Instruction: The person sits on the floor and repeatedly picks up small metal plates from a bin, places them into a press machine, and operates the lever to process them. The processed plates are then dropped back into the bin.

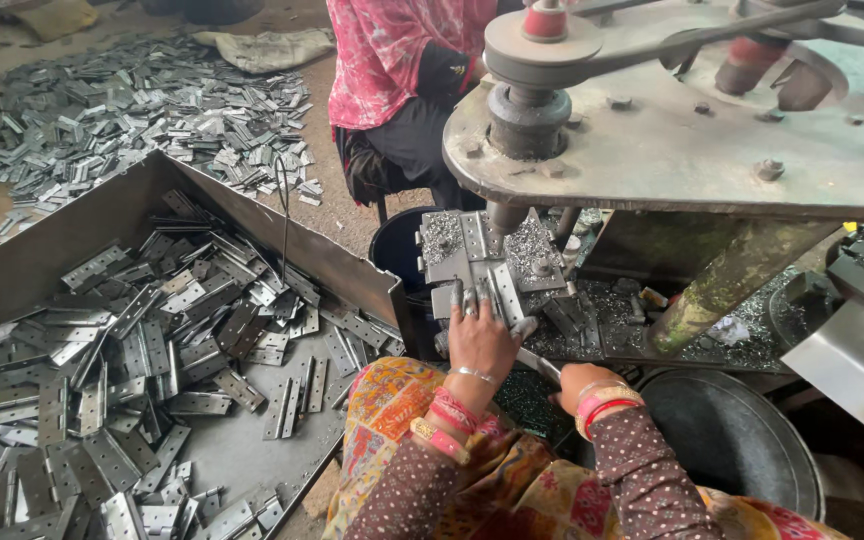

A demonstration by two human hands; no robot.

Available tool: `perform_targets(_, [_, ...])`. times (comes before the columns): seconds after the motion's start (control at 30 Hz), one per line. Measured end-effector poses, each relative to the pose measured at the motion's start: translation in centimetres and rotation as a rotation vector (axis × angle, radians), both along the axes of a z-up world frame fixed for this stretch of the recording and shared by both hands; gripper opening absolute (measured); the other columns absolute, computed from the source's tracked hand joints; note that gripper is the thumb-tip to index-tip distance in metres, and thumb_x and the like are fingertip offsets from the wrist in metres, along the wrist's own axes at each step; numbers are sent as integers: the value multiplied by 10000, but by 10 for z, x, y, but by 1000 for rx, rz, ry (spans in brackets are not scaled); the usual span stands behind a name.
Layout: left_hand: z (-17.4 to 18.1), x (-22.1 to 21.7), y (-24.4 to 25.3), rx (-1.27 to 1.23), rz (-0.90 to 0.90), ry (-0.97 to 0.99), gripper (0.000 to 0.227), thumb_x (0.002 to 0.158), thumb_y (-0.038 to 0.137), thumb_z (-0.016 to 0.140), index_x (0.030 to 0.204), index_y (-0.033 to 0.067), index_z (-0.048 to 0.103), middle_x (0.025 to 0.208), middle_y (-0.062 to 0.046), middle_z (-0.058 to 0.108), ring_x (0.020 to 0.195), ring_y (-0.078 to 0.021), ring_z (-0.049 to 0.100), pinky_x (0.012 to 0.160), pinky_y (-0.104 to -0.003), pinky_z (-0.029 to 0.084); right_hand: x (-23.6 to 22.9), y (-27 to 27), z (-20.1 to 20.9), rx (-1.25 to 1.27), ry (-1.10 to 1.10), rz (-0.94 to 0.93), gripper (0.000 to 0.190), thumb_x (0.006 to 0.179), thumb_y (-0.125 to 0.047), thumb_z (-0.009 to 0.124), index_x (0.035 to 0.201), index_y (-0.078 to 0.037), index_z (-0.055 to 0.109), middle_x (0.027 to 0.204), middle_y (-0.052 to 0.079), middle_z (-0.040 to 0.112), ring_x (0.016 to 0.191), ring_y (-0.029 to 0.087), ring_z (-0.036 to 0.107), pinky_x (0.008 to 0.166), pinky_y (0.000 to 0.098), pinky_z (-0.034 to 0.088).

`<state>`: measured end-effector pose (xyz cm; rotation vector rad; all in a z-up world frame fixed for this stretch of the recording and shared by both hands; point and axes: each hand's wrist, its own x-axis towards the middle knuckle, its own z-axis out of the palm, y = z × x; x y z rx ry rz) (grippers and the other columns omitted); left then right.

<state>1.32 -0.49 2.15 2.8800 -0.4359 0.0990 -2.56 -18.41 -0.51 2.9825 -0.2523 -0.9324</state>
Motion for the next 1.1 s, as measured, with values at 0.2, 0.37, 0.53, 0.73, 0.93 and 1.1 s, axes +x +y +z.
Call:
perform_targets(0.2, [-3, 10, 5, -42, 17, -88, 531, 935, 541, 567, 991, 74, 812, 1373, -160, 605, 1293, -330, 538, 1156, -537, 279, -10, 8, 13, 19, -30, -11, 467, 934, -487, 693, 1213, -115, 725, 1220, 165, 724, 1163, 357, 697, 1009, 464, 551])
perform_targets(0.37, [-15, 19, 11, -101, 34, -191, 371, 896, 408, 608, 950, 109, 820, 1337, -118, 632, 1333, -314, 527, 1140, -555, 290, -11, 12, 20, 8, -58, -27, 470, 934, -492, 694, 1202, -108, 725, 1208, 171, 722, 1149, 365, 701, 995, 462, 557])
perform_targets(0.53, [-24, 23, 0, -29, 49, -128, 255, 938, 242, 596, 978, 111, 811, 1379, -135, 622, 1378, -331, 509, 1179, -612, 269, -15, 11, 19, 18, -84, -27, 471, 931, -504, 689, 1188, -112, 741, 1197, 171, 731, 1144, 360, 705, 993, 461, 558])
perform_targets(0.73, [-1, 34, -4, 137, 38, -64, 266, 902, 241, 612, 1036, 99, 793, 1410, -158, 577, 1430, -369, 423, 1168, -670, 187, -17, 16, 27, 5, -81, -37, 472, 948, -514, 666, 1201, -121, 731, 1197, 156, 736, 1139, 348, 711, 984, 459, 565])
perform_targets(0.93, [5, 21, 9, 12, -2, -87, 448, 934, 468, 605, 1055, 80, 794, 1408, -131, 579, 1425, -320, 421, 1189, -623, 194, -19, 19, 36, 23, -92, -64, 434, 964, -470, 662, 1202, -113, 731, 1193, 151, 738, 1131, 345, 715, 979, 453, 568])
perform_targets(1.1, [-2, 19, 7, -20, 19, -56, 540, 894, 562, 657, 1041, 63, 801, 1400, -129, 603, 1397, -319, 469, 1190, -579, 243, -20, 18, 33, 28, -102, -64, 393, 974, -424, 652, 1203, -115, 734, 1200, 150, 738, 1131, 348, 716, 988, 452, 564])
